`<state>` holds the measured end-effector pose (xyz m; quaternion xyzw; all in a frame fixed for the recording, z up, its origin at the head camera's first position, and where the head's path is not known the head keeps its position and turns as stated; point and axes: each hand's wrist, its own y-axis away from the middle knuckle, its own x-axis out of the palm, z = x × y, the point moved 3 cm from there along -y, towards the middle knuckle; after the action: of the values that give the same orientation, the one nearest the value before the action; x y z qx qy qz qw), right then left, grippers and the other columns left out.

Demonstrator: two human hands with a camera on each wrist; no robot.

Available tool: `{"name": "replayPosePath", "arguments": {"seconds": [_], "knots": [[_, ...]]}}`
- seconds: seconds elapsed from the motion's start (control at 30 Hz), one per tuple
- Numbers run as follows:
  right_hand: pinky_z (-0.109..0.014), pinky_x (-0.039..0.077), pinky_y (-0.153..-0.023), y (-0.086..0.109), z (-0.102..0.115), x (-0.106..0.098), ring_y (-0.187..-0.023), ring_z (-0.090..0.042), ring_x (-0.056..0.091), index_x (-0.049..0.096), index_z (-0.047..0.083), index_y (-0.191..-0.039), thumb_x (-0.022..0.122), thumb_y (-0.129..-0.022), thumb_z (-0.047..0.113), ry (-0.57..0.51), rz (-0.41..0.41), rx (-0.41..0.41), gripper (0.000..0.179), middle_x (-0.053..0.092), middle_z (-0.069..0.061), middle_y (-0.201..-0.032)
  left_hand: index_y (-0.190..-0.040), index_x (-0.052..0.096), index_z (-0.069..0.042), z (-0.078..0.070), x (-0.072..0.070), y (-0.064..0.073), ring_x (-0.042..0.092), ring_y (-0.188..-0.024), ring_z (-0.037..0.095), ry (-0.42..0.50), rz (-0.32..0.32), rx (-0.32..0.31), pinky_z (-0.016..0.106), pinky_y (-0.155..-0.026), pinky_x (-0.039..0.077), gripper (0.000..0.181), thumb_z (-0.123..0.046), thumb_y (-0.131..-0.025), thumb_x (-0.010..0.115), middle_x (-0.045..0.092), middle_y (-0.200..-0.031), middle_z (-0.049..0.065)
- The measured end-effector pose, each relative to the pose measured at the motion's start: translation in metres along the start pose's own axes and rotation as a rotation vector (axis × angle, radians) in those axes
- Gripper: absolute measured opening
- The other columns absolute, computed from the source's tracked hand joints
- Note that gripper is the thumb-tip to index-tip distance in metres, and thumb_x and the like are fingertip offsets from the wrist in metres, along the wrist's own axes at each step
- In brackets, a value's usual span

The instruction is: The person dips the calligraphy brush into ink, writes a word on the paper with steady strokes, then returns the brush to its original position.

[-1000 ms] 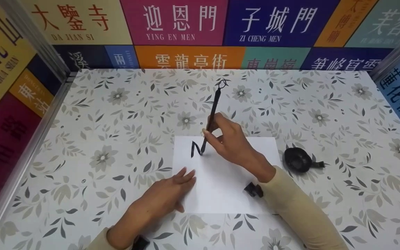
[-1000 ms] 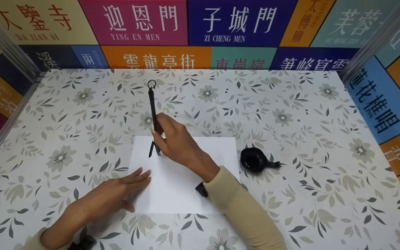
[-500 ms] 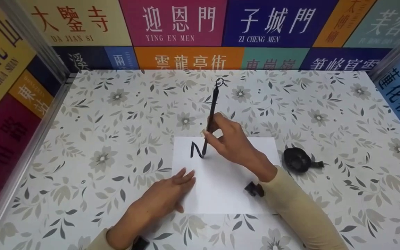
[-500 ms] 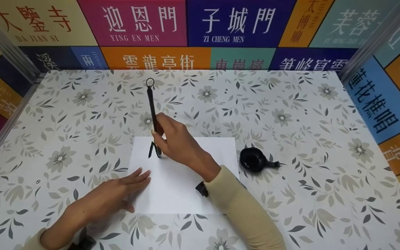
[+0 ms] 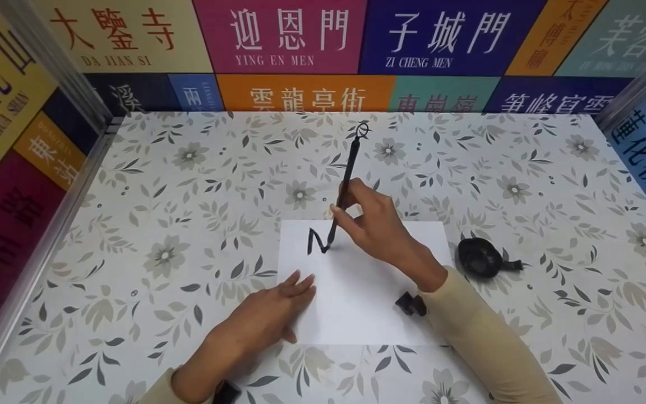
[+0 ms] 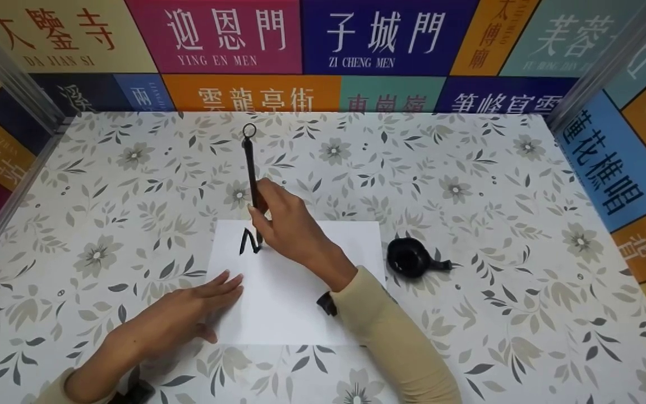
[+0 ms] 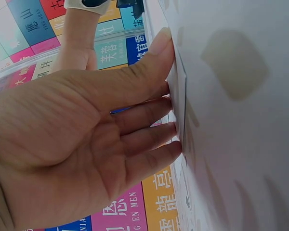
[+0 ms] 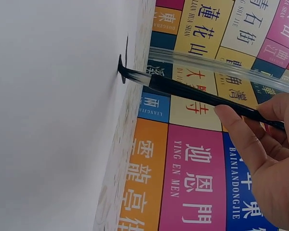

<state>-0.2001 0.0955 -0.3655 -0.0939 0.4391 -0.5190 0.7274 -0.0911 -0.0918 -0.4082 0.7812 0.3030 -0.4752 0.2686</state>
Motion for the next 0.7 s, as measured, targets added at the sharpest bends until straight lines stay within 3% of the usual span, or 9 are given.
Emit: {"name": "replayPosePath", "arguments": {"seconds": [0.4, 0.7], "knots": [[-0.017, 0.053, -0.058, 0.001, -0.007, 0.0, -0.082, -0.015, 0.064, 0.052, -0.001, -0.1, 0.06, -0.093, 0.007, 0.052, -0.04, 0.017, 0.013, 0.06, -0.009, -0.086, -0.137, 0.05, 0.0, 0.001, 0.0, 0.001, 0.034, -0.136, 0.032, 0.002, -0.03, 0.02, 0.046, -0.09, 0.047, 0.079, -0.021, -0.067, 0.079, 0.039, -0.147, 0.013], [-0.016, 0.052, -0.06, 0.001, -0.013, -0.002, -0.085, -0.015, 0.064, 0.052, 0.0, -0.104, 0.059, -0.094, 0.007, 0.06, -0.077, 0.0, 0.014, 0.059, -0.009, -0.089, -0.138, 0.049, 0.0, 0.0, 0.001, 0.0, 0.034, -0.136, 0.032, 0.003, -0.017, 0.01, 0.046, -0.089, 0.048, 0.079, -0.02, -0.067, 0.079, 0.039, -0.147, 0.013]]}}
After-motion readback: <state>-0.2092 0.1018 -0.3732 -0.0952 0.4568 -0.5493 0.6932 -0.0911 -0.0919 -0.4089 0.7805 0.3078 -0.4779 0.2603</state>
